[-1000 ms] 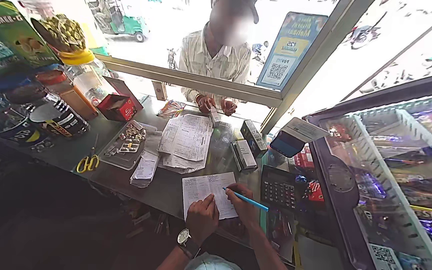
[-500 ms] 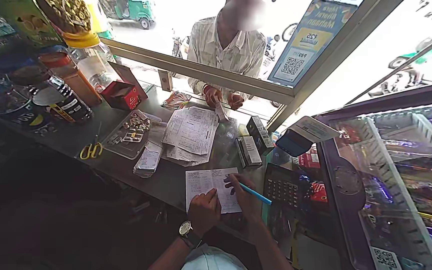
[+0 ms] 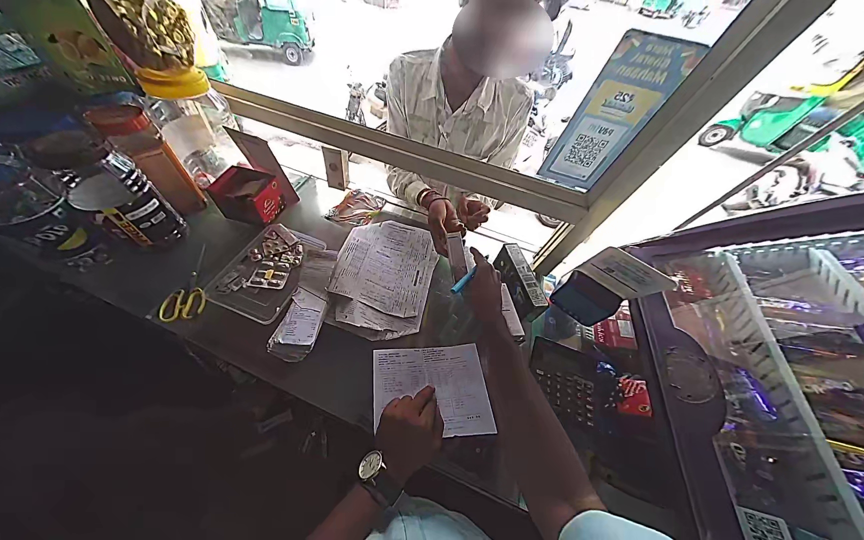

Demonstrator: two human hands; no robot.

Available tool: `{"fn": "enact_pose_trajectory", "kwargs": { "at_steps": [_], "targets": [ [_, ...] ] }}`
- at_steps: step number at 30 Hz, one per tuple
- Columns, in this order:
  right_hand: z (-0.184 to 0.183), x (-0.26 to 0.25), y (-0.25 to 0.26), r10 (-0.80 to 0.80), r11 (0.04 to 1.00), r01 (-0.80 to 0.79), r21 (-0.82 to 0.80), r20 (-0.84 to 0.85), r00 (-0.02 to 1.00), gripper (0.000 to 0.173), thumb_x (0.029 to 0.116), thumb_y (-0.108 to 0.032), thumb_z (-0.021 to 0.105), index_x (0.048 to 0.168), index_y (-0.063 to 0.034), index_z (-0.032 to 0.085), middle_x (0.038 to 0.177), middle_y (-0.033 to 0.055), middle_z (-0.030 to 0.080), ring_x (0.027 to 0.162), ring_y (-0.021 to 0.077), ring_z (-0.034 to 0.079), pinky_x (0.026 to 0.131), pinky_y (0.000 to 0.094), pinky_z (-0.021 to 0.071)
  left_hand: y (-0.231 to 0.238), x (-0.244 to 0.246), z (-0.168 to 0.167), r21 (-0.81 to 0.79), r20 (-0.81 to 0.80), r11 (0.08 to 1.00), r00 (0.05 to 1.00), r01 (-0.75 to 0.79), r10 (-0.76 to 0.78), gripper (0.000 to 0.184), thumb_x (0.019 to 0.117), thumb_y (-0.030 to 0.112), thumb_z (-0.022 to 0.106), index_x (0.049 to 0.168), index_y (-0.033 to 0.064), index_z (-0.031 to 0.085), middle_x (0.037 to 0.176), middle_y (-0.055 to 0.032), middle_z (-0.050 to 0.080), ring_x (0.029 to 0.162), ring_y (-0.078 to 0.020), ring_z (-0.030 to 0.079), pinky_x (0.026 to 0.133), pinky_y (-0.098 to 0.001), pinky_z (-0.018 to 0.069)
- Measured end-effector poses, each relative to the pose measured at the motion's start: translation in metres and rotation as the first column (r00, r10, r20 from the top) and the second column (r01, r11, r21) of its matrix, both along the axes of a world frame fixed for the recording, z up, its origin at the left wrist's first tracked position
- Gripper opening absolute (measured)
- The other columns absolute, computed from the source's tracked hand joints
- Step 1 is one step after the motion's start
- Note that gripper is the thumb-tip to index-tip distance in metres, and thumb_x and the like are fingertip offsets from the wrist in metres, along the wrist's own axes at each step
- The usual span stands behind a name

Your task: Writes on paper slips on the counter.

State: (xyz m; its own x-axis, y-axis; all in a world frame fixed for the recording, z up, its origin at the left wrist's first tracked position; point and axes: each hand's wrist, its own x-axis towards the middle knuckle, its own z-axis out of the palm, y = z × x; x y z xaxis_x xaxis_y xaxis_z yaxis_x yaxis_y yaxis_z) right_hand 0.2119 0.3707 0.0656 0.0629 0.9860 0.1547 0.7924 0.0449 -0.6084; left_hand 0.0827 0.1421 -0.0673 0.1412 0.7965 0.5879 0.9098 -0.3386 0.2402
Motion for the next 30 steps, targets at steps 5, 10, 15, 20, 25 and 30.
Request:
{"fn": "enact_pose_trajectory", "kwargs": {
  "at_steps": [5, 10, 15, 20, 25, 30],
  "targets": [
    [0.002, 0.001, 0.001, 0.024, 0.999, -0.024, -0.029, 0.006, 1.000, 0.048, 0.0931, -0.023, 0.073, 0.135, -0.0021, 0.063, 0.109, 0.0210, 0.074, 0.105, 0.0389, 0.069, 0.096, 0.0581, 0.0499, 0.000, 0.000, 0.001, 0.003, 0.002, 1.000, 1.000, 0.008, -0.008, 0.026, 0.0898, 0.026, 0.059, 0.090, 0.0143, 0.082, 0.112, 0.0031, 0.078, 0.063, -0.0141, 0.067, 0.055, -0.0319, 0.0539],
    [0.001, 0.023, -0.040, 0.067, 0.989, -0.146, 0.005, -0.903, 0.425, 0.026, 0.1006, -0.001, 0.052, 0.124, 0.0054, 0.061, 0.095, 0.0134, 0.072, 0.081, 0.0181, 0.071, 0.074, 0.0331, 0.0613, 0.000, 0.002, -0.001, 0.011, 0.024, 1.000, 1.000, -0.014, 0.014, 0.025, 0.0883, 0.026, 0.059, 0.086, 0.0149, 0.081, 0.111, 0.0038, 0.078, 0.063, -0.0137, 0.067, 0.056, -0.0320, 0.0532],
    [0.002, 0.038, -0.073, -0.018, 0.932, -0.353, 0.080, -0.964, -0.266, 0.037, 0.0970, -0.019, 0.047, 0.130, -0.0020, 0.053, 0.115, 0.0232, 0.069, 0.098, 0.0319, 0.072, 0.080, 0.0430, 0.0625, 0.000, 0.002, -0.002, 0.015, 0.021, 1.000, 1.000, 0.001, -0.001, 0.027, 0.0895, 0.026, 0.057, 0.088, 0.0157, 0.082, 0.111, 0.0035, 0.078, 0.064, -0.0136, 0.067, 0.056, -0.0318, 0.0533],
    [-0.001, 0.045, -0.080, -0.015, 0.943, -0.327, 0.063, -0.973, -0.230, 0.036, 0.1011, -0.020, 0.045, 0.131, -0.0017, 0.055, 0.116, 0.0229, 0.068, 0.102, 0.0310, 0.071, 0.086, 0.0435, 0.0610, 0.001, 0.002, -0.002, 0.028, 0.036, 1.000, 0.999, -0.002, 0.001, 0.028, 0.0892, 0.026, 0.057, 0.087, 0.0145, 0.082, 0.109, 0.0022, 0.078, 0.064, -0.0155, 0.069, 0.055, -0.0339, 0.0540],
    [-0.005, 0.053, -0.089, 0.020, 0.946, -0.315, 0.075, -0.984, -0.175, 0.035, 0.1047, -0.019, 0.040, 0.133, -0.0038, 0.054, 0.115, 0.0191, 0.069, 0.101, 0.0259, 0.071, 0.087, 0.0408, 0.0606, 0.000, 0.003, -0.002, 0.032, 0.045, 0.999, 0.999, -0.009, 0.007, 0.028, 0.0898, 0.026, 0.057, 0.087, 0.0135, 0.082, 0.110, 0.0005, 0.078, 0.065, -0.0169, 0.070, 0.055, -0.0349, 0.0542],
    [0.007, 0.075, -0.089, 0.016, 0.989, 0.139, 0.053, -0.968, 0.251, 0.032, 0.1041, -0.006, 0.051, 0.135, -0.0053, 0.059, 0.104, 0.0107, 0.070, 0.086, 0.0168, 0.068, 0.079, 0.0340, 0.0591, 0.001, 0.002, -0.003, 0.026, 0.043, 1.000, 0.999, 0.005, -0.006, 0.028, 0.0902, 0.026, 0.058, 0.088, 0.0135, 0.082, 0.111, 0.0008, 0.078, 0.065, -0.0166, 0.069, 0.056, -0.0346, 0.0544]
  ]
}}
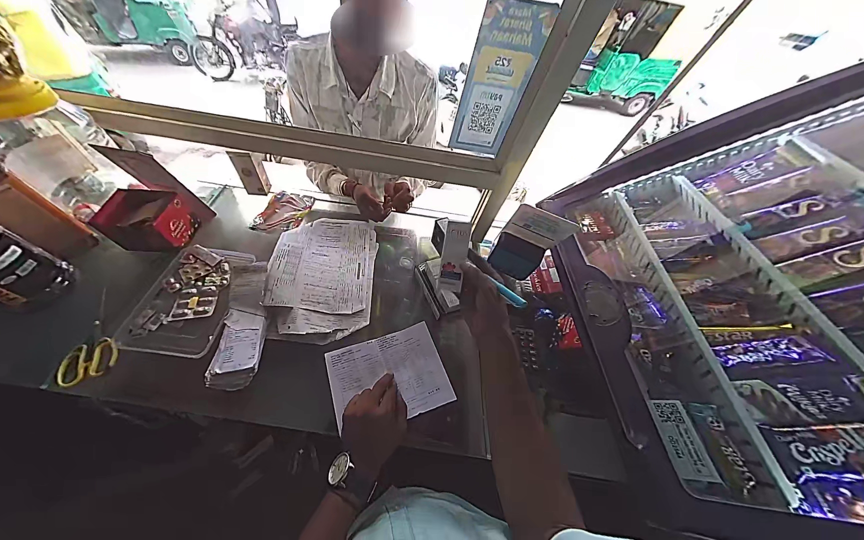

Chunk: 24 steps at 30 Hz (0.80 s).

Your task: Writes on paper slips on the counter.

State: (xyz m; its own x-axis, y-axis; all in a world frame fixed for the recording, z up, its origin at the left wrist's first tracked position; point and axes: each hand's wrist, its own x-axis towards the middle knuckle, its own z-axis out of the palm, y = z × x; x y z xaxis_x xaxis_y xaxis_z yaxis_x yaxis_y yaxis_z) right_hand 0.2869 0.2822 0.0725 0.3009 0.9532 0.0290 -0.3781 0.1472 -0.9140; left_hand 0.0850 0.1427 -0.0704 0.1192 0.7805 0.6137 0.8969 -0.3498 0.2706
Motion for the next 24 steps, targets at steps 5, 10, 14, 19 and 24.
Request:
{"fn": "enact_pose_trajectory", "kwargs": {
  "at_steps": [5, 10, 14, 19, 24],
  "targets": [
    [-0.002, 0.030, 0.007, -0.091, 0.996, 0.087, 0.027, 0.272, 0.958, 0.041, 0.0991, -0.008, 0.065, 0.140, -0.0087, 0.061, 0.104, 0.0086, 0.072, 0.083, 0.0140, 0.067, 0.077, 0.0319, 0.0577, -0.001, -0.001, 0.002, -0.023, 0.003, 1.000, 1.000, 0.001, -0.001, 0.028, 0.0905, 0.026, 0.058, 0.090, 0.0129, 0.082, 0.112, 0.0007, 0.078, 0.066, -0.0180, 0.070, 0.057, -0.0359, 0.0550],
    [-0.005, 0.026, 0.002, -0.118, 0.992, 0.113, 0.048, 0.123, 0.985, 0.037, 0.1003, -0.005, 0.061, 0.137, -0.0076, 0.063, 0.114, 0.0091, 0.071, 0.094, 0.0158, 0.069, 0.083, 0.0332, 0.0588, 0.000, -0.001, 0.001, -0.006, 0.002, 1.000, 1.000, 0.011, -0.011, 0.028, 0.0899, 0.025, 0.057, 0.089, 0.0126, 0.082, 0.112, 0.0000, 0.078, 0.065, -0.0177, 0.069, 0.056, -0.0349, 0.0541],
    [0.002, 0.035, -0.004, -0.209, 0.978, 0.207, 0.032, 0.086, 0.974, 0.037, 0.1003, -0.007, 0.061, 0.137, -0.0094, 0.062, 0.117, 0.0080, 0.069, 0.098, 0.0167, 0.068, 0.085, 0.0345, 0.0580, 0.000, -0.001, 0.001, -0.008, -0.002, 1.000, 1.000, 0.010, -0.010, 0.027, 0.0902, 0.025, 0.058, 0.088, 0.0128, 0.082, 0.112, -0.0001, 0.078, 0.065, -0.0177, 0.069, 0.056, -0.0351, 0.0536],
    [-0.012, 0.041, -0.001, -0.127, 0.990, 0.142, -0.023, 0.326, 0.937, 0.034, 0.1004, -0.013, 0.061, 0.134, -0.0111, 0.066, 0.119, 0.0058, 0.070, 0.097, 0.0133, 0.065, 0.083, 0.0326, 0.0540, 0.000, -0.001, 0.002, -0.018, -0.008, 1.000, 1.000, 0.012, -0.013, 0.027, 0.0910, 0.025, 0.057, 0.089, 0.0125, 0.082, 0.113, 0.0000, 0.078, 0.067, -0.0178, 0.070, 0.057, -0.0349, 0.0540],
    [-0.037, 0.029, 0.007, -0.084, 0.993, 0.121, 0.009, 0.773, 0.629, 0.029, 0.1016, -0.018, 0.063, 0.127, -0.0044, 0.069, 0.101, 0.0120, 0.074, 0.084, 0.0176, 0.068, 0.080, 0.0390, 0.0547, -0.001, -0.001, 0.003, -0.025, -0.010, 1.000, 1.000, 0.018, -0.018, 0.027, 0.0904, 0.025, 0.058, 0.088, 0.0122, 0.082, 0.112, -0.0005, 0.078, 0.066, -0.0184, 0.070, 0.057, -0.0357, 0.0540]
  ]
}}
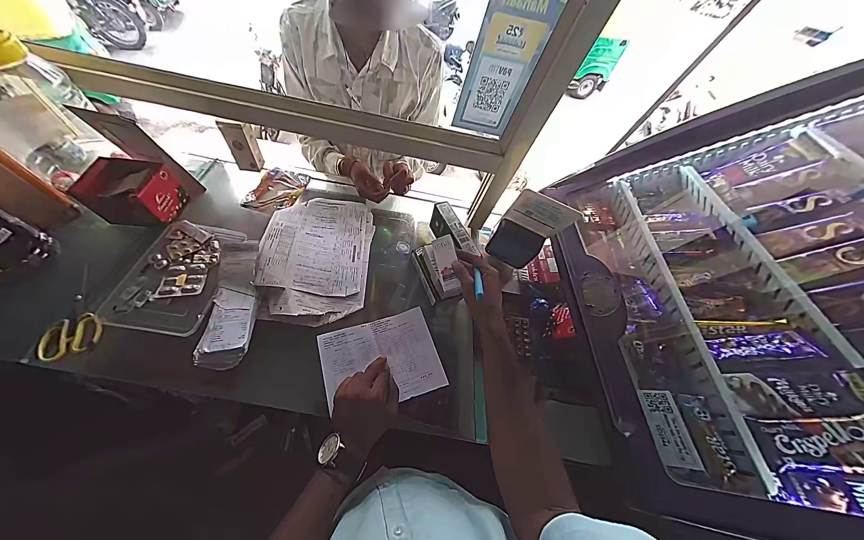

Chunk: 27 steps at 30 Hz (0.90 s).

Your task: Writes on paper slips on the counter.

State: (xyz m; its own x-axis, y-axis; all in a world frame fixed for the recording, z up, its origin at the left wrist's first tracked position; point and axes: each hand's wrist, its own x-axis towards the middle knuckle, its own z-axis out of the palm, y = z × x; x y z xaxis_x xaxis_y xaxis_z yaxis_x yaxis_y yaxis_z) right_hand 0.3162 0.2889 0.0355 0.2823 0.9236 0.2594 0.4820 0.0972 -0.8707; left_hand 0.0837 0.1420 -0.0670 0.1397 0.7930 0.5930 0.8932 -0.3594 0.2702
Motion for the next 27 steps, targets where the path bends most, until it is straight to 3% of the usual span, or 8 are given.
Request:
{"fn": "enact_pose_trajectory", "kwargs": {
  "at_steps": [5, 7, 10, 11, 13, 16, 19, 27],
  "targets": [
    [0.006, -0.026, -0.018, -0.126, 0.979, 0.186, -0.089, 0.455, 0.881, 0.072, 0.0861, -0.050, 0.079, 0.144, -0.0111, 0.060, 0.114, 0.0218, 0.072, 0.104, 0.0407, 0.070, 0.090, 0.0580, 0.0535, 0.001, 0.000, 0.000, -0.003, 0.002, 1.000, 1.000, -0.009, 0.009, 0.028, 0.0906, 0.026, 0.057, 0.089, 0.0127, 0.082, 0.113, 0.0004, 0.078, 0.067, -0.0179, 0.070, 0.057, -0.0356, 0.0541],
    [-0.003, -0.029, -0.020, -0.130, 0.976, 0.199, -0.091, 0.490, 0.862, 0.065, 0.0884, -0.038, 0.078, 0.145, -0.0125, 0.059, 0.119, 0.0229, 0.070, 0.102, 0.0400, 0.070, 0.087, 0.0563, 0.0553, 0.000, 0.000, 0.000, 0.001, -0.006, 1.000, 1.000, -0.010, 0.010, 0.027, 0.0901, 0.025, 0.057, 0.089, 0.0127, 0.082, 0.112, 0.0003, 0.078, 0.066, -0.0176, 0.070, 0.056, -0.0353, 0.0541],
    [0.000, -0.032, -0.024, -0.142, 0.987, 0.149, 0.054, -0.123, 0.982, 0.055, 0.0870, -0.013, 0.078, 0.137, 0.0033, 0.061, 0.116, 0.0186, 0.072, 0.100, 0.0238, 0.072, 0.087, 0.0375, 0.0589, -0.001, 0.000, -0.001, 0.010, -0.011, 1.000, 1.000, -0.022, 0.022, 0.028, 0.0901, 0.026, 0.057, 0.089, 0.0137, 0.082, 0.112, 0.0011, 0.078, 0.066, -0.0167, 0.070, 0.057, -0.0344, 0.0542],
    [0.010, -0.036, -0.026, -0.065, 0.996, 0.090, 0.024, -0.510, 0.858, 0.051, 0.0909, -0.003, 0.071, 0.140, 0.0044, 0.055, 0.115, 0.0161, 0.071, 0.096, 0.0194, 0.072, 0.079, 0.0318, 0.0618, 0.001, -0.001, -0.001, 0.018, -0.009, 0.999, 1.000, -0.030, 0.030, 0.029, 0.0904, 0.027, 0.057, 0.088, 0.0144, 0.082, 0.112, 0.0017, 0.078, 0.065, -0.0163, 0.069, 0.056, -0.0340, 0.0538],
    [0.025, -0.035, -0.035, 0.045, 0.994, -0.104, 0.011, -0.942, 0.334, 0.034, 0.1012, -0.006, 0.051, 0.135, -0.0039, 0.048, 0.106, 0.0141, 0.068, 0.085, 0.0204, 0.072, 0.067, 0.0357, 0.0626, 0.002, 0.001, -0.001, 0.032, 0.003, 0.999, 1.000, -0.030, 0.030, 0.029, 0.0899, 0.027, 0.056, 0.087, 0.0142, 0.082, 0.110, 0.0016, 0.078, 0.064, -0.0162, 0.069, 0.055, -0.0340, 0.0533],
    [0.016, -0.034, -0.040, 0.115, 0.935, -0.300, 0.189, -0.962, -0.248, 0.027, 0.0946, -0.021, 0.060, 0.114, -0.0021, 0.061, 0.102, 0.0220, 0.071, 0.081, 0.0310, 0.074, 0.068, 0.0432, 0.0640, 0.000, 0.003, -0.001, 0.032, 0.015, 0.999, 0.999, -0.030, 0.029, 0.029, 0.0892, 0.027, 0.056, 0.086, 0.0133, 0.082, 0.110, 0.0005, 0.078, 0.064, -0.0172, 0.069, 0.055, -0.0351, 0.0537],
    [0.009, -0.041, -0.038, 0.148, 0.904, -0.320, 0.285, -0.908, -0.392, 0.033, 0.0892, -0.023, 0.069, 0.112, -0.0002, 0.064, 0.104, 0.0234, 0.071, 0.084, 0.0327, 0.075, 0.071, 0.0429, 0.0644, 0.000, 0.002, -0.002, 0.028, 0.014, 0.999, 0.999, -0.039, 0.039, 0.028, 0.0889, 0.027, 0.057, 0.087, 0.0142, 0.082, 0.110, 0.0012, 0.078, 0.064, -0.0164, 0.069, 0.055, -0.0351, 0.0539],
    [0.003, -0.048, -0.026, 0.160, 0.904, -0.303, 0.301, -0.896, -0.414, 0.035, 0.0938, -0.028, 0.061, 0.116, -0.0004, 0.060, 0.105, 0.0230, 0.069, 0.083, 0.0316, 0.074, 0.068, 0.0413, 0.0637, 0.001, 0.001, -0.003, 0.026, 0.007, 0.999, 0.999, -0.032, 0.032, 0.028, 0.0889, 0.028, 0.058, 0.087, 0.0152, 0.083, 0.110, 0.0018, 0.078, 0.065, -0.0154, 0.069, 0.056, -0.0338, 0.0540]
  ]
}}
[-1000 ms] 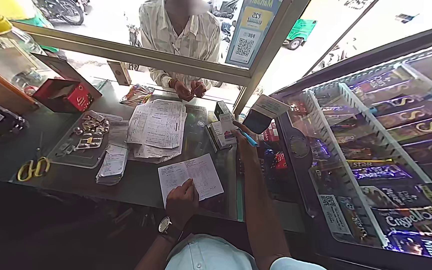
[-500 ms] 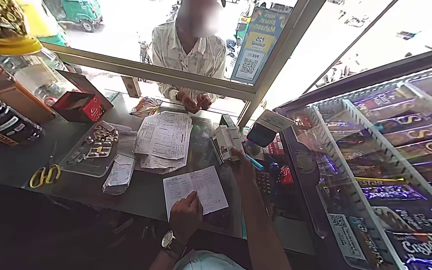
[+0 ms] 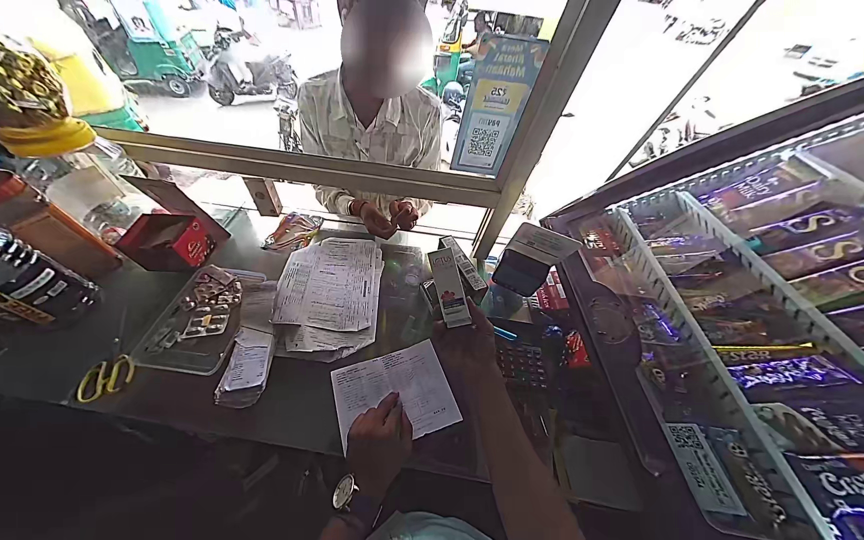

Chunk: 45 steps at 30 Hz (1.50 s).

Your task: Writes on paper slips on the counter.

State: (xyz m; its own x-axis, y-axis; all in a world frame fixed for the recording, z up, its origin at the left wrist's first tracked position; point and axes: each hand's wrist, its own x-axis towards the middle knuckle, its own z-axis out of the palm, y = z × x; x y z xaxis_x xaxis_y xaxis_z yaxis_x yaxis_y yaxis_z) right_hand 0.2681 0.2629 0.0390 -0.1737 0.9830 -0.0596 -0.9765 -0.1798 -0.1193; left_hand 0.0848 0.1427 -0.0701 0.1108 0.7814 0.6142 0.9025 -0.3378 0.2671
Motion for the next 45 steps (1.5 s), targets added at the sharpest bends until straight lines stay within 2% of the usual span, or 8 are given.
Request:
{"fn": "enact_pose_trajectory", "kwargs": {
  "at_steps": [9, 13, 16, 21, 25, 29, 36, 45],
  "targets": [
    [0.006, -0.025, 0.019, 0.038, 0.992, -0.026, -0.121, 0.094, 0.995, 0.030, 0.1024, -0.025, 0.048, 0.119, -0.0016, 0.056, 0.108, 0.0226, 0.068, 0.083, 0.0306, 0.073, 0.067, 0.0406, 0.0633, 0.000, 0.000, 0.001, -0.013, 0.005, 1.000, 1.000, 0.007, -0.007, 0.027, 0.0885, 0.027, 0.058, 0.088, 0.0151, 0.083, 0.110, 0.0017, 0.078, 0.067, -0.0159, 0.070, 0.057, -0.0343, 0.0554],
    [0.006, -0.061, 0.052, 0.015, 0.982, 0.087, -0.170, 0.524, 0.851, 0.034, 0.1040, -0.011, 0.053, 0.138, -0.0078, 0.047, 0.110, 0.0165, 0.066, 0.089, 0.0252, 0.070, 0.070, 0.0384, 0.0617, 0.000, -0.001, 0.003, -0.027, -0.002, 1.000, 1.000, 0.006, -0.006, 0.027, 0.0877, 0.027, 0.059, 0.088, 0.0152, 0.083, 0.112, 0.0017, 0.078, 0.068, -0.0160, 0.071, 0.058, -0.0349, 0.0557],
    [-0.005, -0.085, 0.078, -0.030, 0.988, 0.140, -0.067, 0.803, 0.596, 0.053, 0.0958, -0.004, 0.069, 0.145, -0.0035, 0.047, 0.122, 0.0208, 0.064, 0.097, 0.0298, 0.070, 0.077, 0.0435, 0.0630, -0.001, -0.001, 0.003, -0.020, -0.003, 1.000, 1.000, 0.012, -0.012, 0.025, 0.0875, 0.026, 0.060, 0.088, 0.0151, 0.082, 0.112, 0.0020, 0.078, 0.068, -0.0159, 0.071, 0.058, -0.0348, 0.0560],
    [-0.023, -0.086, 0.093, -0.286, 0.936, 0.079, 0.342, 0.874, -0.392, 0.059, 0.0894, -0.024, 0.077, 0.140, -0.0026, 0.058, 0.116, 0.0229, 0.069, 0.100, 0.0326, 0.068, 0.090, 0.0482, 0.0541, 0.000, -0.001, 0.001, -0.007, -0.021, 1.000, 1.000, -0.009, 0.009, 0.025, 0.0887, 0.027, 0.060, 0.088, 0.0170, 0.082, 0.111, 0.0043, 0.078, 0.067, -0.0136, 0.070, 0.059, -0.0325, 0.0554],
    [-0.035, -0.085, 0.105, -0.272, 0.940, -0.027, 0.341, 0.697, -0.663, 0.049, 0.0964, -0.023, 0.067, 0.142, -0.0058, 0.058, 0.119, 0.0233, 0.069, 0.114, 0.0399, 0.065, 0.101, 0.0523, 0.0502, 0.001, -0.001, 0.002, -0.024, -0.015, 1.000, 1.000, -0.002, 0.002, 0.025, 0.0887, 0.026, 0.060, 0.089, 0.0151, 0.082, 0.112, 0.0032, 0.078, 0.067, -0.0145, 0.070, 0.059, -0.0333, 0.0559],
    [-0.029, -0.075, 0.080, -0.401, 0.900, -0.100, 0.425, 0.715, -0.572, 0.048, 0.1032, -0.026, 0.061, 0.147, -0.0115, 0.051, 0.148, 0.0200, 0.053, 0.132, 0.0397, 0.055, 0.104, 0.0577, 0.0478, -0.006, -0.001, 0.004, -0.072, 0.001, 0.997, 1.000, 0.023, -0.023, 0.027, 0.0918, 0.025, 0.059, 0.097, 0.0119, 0.082, 0.112, -0.0012, 0.078, 0.071, -0.0196, 0.073, 0.062, -0.0372, 0.0576],
    [-0.014, -0.060, 0.041, -0.550, 0.807, 0.003, 0.590, 0.754, -0.360, 0.032, 0.1020, -0.019, 0.062, 0.130, -0.0034, 0.063, 0.118, 0.0173, 0.069, 0.085, 0.0231, 0.069, 0.073, 0.0388, 0.0576, -0.002, -0.001, 0.005, -0.011, -0.004, 1.000, 1.000, 0.021, -0.021, 0.028, 0.0916, 0.024, 0.056, 0.089, 0.0121, 0.082, 0.111, 0.0007, 0.079, 0.066, -0.0178, 0.069, 0.058, -0.0347, 0.0518],
    [-0.037, -0.044, 0.004, -0.472, 0.872, 0.023, 0.488, 0.854, -0.220, 0.026, 0.1025, -0.023, 0.064, 0.127, -0.0136, 0.065, 0.112, 0.0059, 0.073, 0.089, 0.0152, 0.072, 0.074, 0.0336, 0.0607, -0.003, -0.001, 0.003, -0.016, -0.010, 1.000, 1.000, 0.026, -0.026, 0.027, 0.0917, 0.023, 0.058, 0.090, 0.0118, 0.082, 0.114, 0.0000, 0.078, 0.066, -0.0166, 0.069, 0.058, -0.0335, 0.0520]
  ]
}}
